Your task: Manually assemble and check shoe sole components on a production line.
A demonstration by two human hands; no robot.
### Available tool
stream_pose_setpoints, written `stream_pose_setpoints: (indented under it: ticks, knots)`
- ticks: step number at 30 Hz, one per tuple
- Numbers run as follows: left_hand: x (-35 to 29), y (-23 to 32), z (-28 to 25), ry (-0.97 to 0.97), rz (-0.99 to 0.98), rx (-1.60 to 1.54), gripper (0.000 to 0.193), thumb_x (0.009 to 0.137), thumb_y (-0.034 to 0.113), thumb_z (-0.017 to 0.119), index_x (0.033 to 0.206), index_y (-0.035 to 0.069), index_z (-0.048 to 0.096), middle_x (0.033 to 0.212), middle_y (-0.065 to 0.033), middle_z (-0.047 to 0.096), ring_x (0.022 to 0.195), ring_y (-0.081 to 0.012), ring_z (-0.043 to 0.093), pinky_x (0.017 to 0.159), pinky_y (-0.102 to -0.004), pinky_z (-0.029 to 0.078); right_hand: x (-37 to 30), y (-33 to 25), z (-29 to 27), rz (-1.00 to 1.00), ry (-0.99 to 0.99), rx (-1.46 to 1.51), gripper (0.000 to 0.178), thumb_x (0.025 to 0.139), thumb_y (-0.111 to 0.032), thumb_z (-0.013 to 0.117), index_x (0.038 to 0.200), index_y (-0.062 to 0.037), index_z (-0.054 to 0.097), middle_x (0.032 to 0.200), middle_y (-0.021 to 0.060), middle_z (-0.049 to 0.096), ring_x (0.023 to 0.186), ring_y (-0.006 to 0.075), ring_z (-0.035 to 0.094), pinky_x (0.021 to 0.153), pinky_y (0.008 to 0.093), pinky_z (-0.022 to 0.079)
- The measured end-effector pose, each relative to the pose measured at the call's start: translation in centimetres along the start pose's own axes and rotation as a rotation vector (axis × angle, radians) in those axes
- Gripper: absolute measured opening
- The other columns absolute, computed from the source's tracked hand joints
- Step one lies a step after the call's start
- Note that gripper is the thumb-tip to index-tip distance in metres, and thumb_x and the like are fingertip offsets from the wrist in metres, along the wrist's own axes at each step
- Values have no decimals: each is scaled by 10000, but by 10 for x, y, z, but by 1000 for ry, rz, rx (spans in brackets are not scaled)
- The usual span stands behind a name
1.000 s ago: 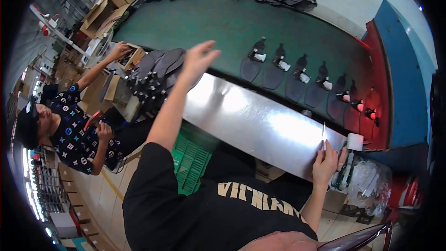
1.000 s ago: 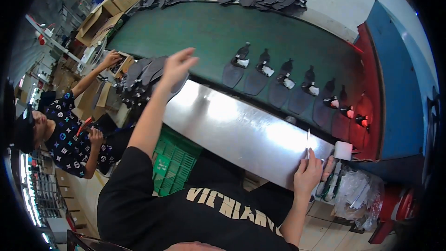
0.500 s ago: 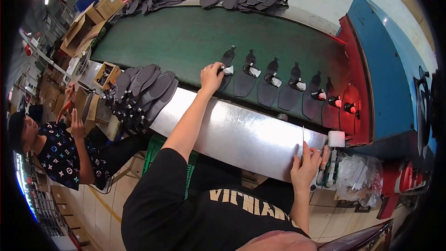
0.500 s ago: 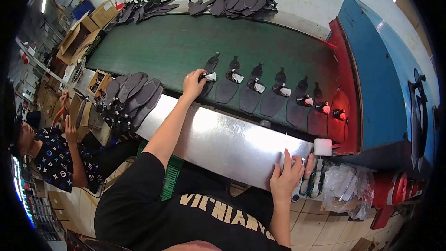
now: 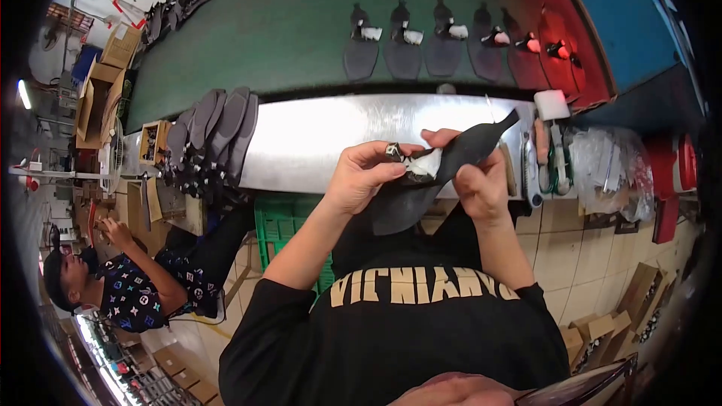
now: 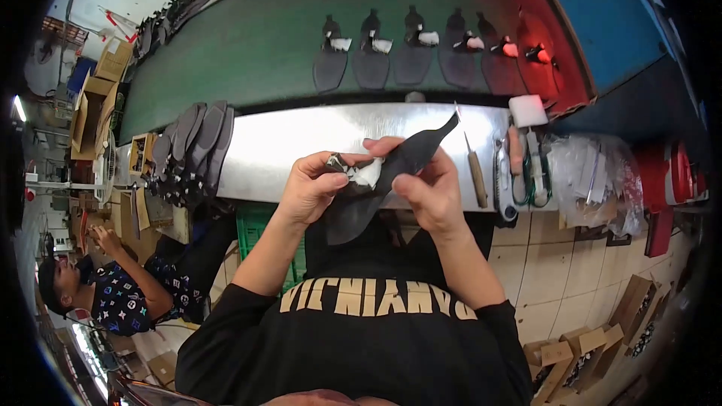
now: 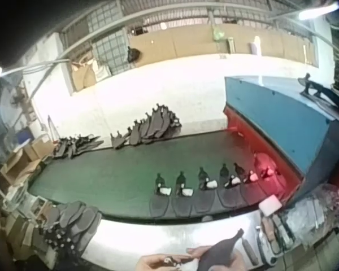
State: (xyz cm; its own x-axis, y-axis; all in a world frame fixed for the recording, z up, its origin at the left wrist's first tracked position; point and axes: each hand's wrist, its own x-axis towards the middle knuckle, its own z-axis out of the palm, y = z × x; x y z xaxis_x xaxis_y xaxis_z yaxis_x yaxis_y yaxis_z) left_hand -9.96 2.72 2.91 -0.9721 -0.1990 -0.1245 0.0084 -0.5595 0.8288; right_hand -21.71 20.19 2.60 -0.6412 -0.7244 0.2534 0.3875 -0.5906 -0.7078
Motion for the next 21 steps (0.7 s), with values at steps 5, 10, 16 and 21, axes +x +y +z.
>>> stream_pose_setpoints:
  ticks: [5, 10, 16, 21]
  knots:
    - [-12, -16, -9, 95, -7, -45, 268, 870, -48, 619, 1130, 5, 655, 1268, -122, 631, 1006, -148, 648, 848, -288, 554, -14, -14, 6, -28, 89, -163, 302, 808, -20, 678, 946, -82, 416, 924, 53, 499, 853, 124, 487, 820, 280, 425]
    - [-30, -26, -14, 128, 5, -3, 296, 860, -41, 642, 1150, 13, 653, 1143, -100, 672, 960, -152, 664, 771, -282, 593, -44, -14, 22, 112, 116, -717, 366, 756, 2, 761, 1040, -23, 531, 901, 37, 556, 864, 85, 540, 779, 250, 450]
    - [-36, -21, -6, 147, 46, 36, 326, 840, -38, 669, 1163, 7, 662, 1088, -96, 687, 917, -150, 672, 746, -267, 591, -53, -13, 25, -37, 27, -967, 498, 749, 31, 718, 1234, -3, 610, 1024, 132, 678, 912, 185, 655, 812, 276, 495]
    - [-36, -17, -3, 107, 67, 49, 322, 829, -43, 678, 1148, -1, 675, 1081, -90, 688, 912, -142, 669, 748, -251, 583, -55, -13, 25, 13, 6, -907, 419, 763, 25, 707, 1176, 8, 641, 1037, 139, 684, 915, 211, 662, 826, 287, 497]
